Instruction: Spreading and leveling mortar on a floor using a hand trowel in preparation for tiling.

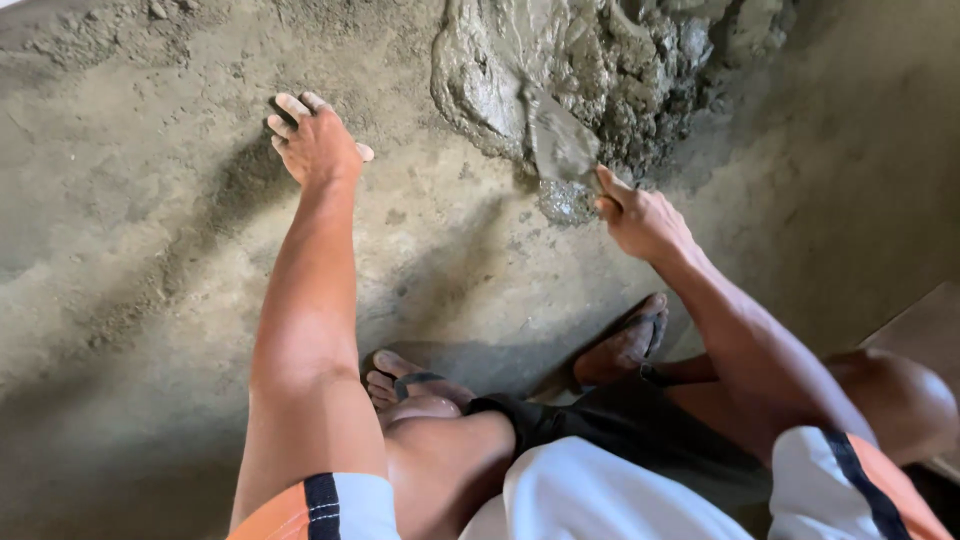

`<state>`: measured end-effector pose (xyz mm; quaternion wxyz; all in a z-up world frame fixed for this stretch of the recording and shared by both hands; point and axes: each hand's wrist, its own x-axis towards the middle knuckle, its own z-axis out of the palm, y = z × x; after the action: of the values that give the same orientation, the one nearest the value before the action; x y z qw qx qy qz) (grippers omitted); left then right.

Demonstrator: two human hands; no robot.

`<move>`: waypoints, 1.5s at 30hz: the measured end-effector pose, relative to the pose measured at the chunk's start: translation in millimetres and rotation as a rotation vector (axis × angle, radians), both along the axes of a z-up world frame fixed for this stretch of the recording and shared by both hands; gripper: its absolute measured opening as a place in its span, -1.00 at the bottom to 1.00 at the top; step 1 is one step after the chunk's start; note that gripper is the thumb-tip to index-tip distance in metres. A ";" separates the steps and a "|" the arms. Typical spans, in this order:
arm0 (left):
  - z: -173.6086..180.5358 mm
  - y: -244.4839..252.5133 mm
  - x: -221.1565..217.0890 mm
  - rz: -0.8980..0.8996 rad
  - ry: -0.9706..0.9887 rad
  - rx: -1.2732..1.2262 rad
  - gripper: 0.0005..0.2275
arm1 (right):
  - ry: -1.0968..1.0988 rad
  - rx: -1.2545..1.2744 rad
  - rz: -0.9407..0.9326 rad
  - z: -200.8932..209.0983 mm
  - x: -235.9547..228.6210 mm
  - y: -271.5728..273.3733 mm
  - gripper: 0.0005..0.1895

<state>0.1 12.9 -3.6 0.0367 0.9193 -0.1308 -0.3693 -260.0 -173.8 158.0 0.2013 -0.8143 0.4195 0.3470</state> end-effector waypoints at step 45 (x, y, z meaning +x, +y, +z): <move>-14.2 -10.6 5.5 -0.020 -0.025 0.042 -0.10 | 0.096 -0.252 0.148 -1.3 96.5 -99.8 -0.46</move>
<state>5.6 2.3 -17.7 0.0120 0.9231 -0.1325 -0.3608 -163.5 -273.6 156.7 0.0514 -0.8443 0.4077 0.3441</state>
